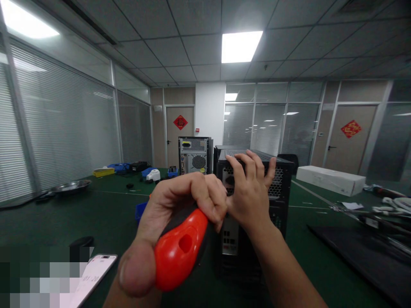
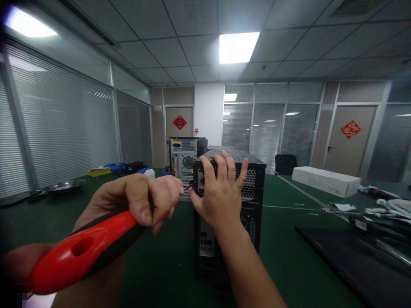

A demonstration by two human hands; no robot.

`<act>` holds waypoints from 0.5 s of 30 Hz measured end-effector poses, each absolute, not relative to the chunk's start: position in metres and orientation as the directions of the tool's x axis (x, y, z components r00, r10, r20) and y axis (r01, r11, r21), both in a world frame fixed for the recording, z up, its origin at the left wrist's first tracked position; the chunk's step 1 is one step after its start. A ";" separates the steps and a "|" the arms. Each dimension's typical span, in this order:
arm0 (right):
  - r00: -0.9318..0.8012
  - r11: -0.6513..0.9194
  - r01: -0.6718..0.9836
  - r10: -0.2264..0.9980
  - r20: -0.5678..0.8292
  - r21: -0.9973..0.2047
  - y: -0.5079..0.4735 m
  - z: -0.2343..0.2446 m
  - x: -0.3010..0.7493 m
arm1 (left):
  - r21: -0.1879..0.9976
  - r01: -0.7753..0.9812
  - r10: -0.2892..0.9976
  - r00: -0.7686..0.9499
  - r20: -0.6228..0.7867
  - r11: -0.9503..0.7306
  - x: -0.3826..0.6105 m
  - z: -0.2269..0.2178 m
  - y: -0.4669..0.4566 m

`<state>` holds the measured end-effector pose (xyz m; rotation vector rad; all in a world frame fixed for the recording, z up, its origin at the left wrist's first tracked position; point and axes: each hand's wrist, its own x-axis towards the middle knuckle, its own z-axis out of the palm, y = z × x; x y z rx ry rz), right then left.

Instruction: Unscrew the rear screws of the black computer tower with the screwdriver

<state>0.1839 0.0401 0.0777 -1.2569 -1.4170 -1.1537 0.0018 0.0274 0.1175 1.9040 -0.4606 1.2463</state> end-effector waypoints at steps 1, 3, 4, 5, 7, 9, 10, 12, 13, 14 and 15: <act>-0.089 0.052 0.995 0.168 0.982 0.081 0.040 0.078 0.184 | 0.404 -0.640 0.103 0.454 0.885 -0.653 0.001 0.118 0.028; -0.091 0.056 0.995 0.170 0.981 0.082 0.040 0.078 0.184 | 0.355 -0.629 0.044 0.455 0.890 -0.692 0.001 0.118 0.030; -0.092 0.058 0.995 0.171 0.981 0.083 0.040 0.078 0.184 | 0.329 -0.638 0.009 0.450 0.893 -0.696 0.001 0.117 0.031; -0.093 0.060 0.995 0.171 0.981 0.084 0.040 0.078 0.185 | 0.307 -0.645 -0.011 0.439 0.898 -0.700 0.002 0.116 0.032; -0.095 0.061 0.994 0.170 0.981 0.086 0.039 0.078 0.185 | 0.271 -0.644 0.003 0.385 0.923 -0.715 0.004 0.114 0.031; -0.105 0.064 0.993 0.173 0.979 0.096 0.038 0.079 0.184 | 0.275 -0.632 0.060 0.339 0.939 -0.725 0.005 0.112 0.028; -0.109 0.066 0.993 0.174 0.979 0.099 0.037 0.079 0.184 | 0.281 -0.631 0.076 0.332 0.940 -0.723 0.006 0.111 0.025; -0.108 0.065 0.993 0.178 0.978 0.098 0.036 0.080 0.182 | 0.279 -0.636 0.032 0.371 0.928 -0.720 0.005 0.111 0.021; -0.103 0.063 0.994 0.177 0.979 0.094 0.035 0.081 0.182 | 0.272 -0.634 -0.003 0.397 0.918 -0.724 0.005 0.111 0.020; -0.099 0.059 0.994 0.177 0.979 0.090 0.034 0.081 0.181 | 0.266 -0.623 -0.022 0.414 0.910 -0.736 0.006 0.111 0.019; -0.096 0.055 0.995 0.178 0.979 0.087 0.034 0.081 0.181 | 0.244 -0.619 -0.043 0.411 0.911 -0.747 0.007 0.112 0.019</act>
